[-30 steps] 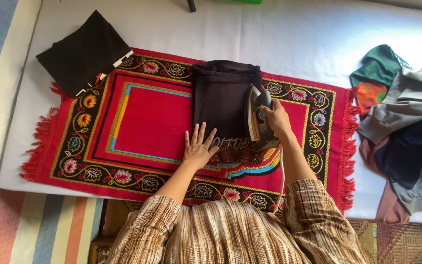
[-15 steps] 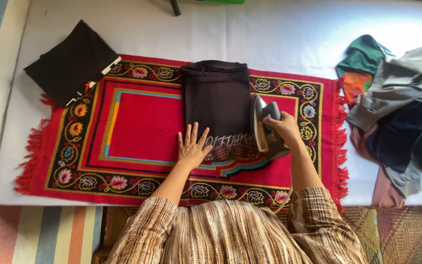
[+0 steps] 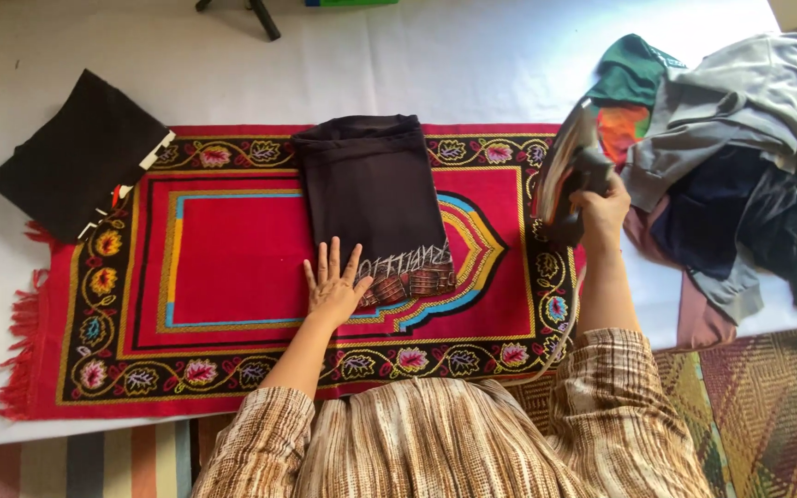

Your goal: The person is ironing a black t-shirt on a decorative rug placed on the floor.

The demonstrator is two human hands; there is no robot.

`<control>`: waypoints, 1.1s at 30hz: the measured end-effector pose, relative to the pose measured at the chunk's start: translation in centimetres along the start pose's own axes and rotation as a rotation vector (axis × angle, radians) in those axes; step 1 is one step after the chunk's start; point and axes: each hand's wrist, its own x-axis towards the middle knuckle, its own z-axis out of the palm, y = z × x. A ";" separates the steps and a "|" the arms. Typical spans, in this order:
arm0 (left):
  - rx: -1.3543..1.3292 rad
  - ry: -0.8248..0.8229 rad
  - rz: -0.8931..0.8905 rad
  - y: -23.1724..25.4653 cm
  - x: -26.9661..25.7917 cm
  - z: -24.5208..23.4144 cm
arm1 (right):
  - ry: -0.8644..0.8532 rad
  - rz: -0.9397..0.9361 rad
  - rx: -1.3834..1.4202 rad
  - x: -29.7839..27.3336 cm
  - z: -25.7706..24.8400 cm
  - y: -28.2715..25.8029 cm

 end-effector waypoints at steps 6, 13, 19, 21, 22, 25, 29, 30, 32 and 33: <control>-0.003 0.006 -0.009 0.1 -0.2 0.0 | 0.026 -0.157 0.301 -0.2 -0.4 3.0; 0.009 0.025 -0.006 -0.1 0.1 0.4 | 0.080 -0.137 0.379 -1.7 -0.6 4.7; 0.013 0.032 -0.013 -0.2 0.2 0.6 | 0.327 -0.212 0.195 -3.0 -3.1 15.1; 0.004 0.026 -0.016 -0.1 0.1 0.5 | 0.347 -0.196 0.311 -5.0 -2.7 14.6; -0.004 0.019 -0.015 -0.1 0.1 0.5 | 0.371 -0.179 0.426 -5.9 -2.4 14.3; -0.020 0.006 -0.017 0.1 0.0 0.2 | 0.391 -0.139 0.348 -6.6 -2.6 14.1; -0.020 0.007 -0.021 0.0 -0.1 0.4 | 0.379 0.054 0.380 -6.7 -2.0 12.7; -0.017 0.012 -0.017 0.1 -0.1 0.3 | 0.378 0.045 0.124 -6.8 -2.2 13.1; -0.017 0.018 -0.022 -0.1 -0.1 0.5 | 0.364 0.034 -0.131 -8.1 -1.8 12.3; -0.010 0.040 -0.005 -0.3 -0.2 0.6 | 0.429 -0.075 -0.324 -9.4 -1.2 11.1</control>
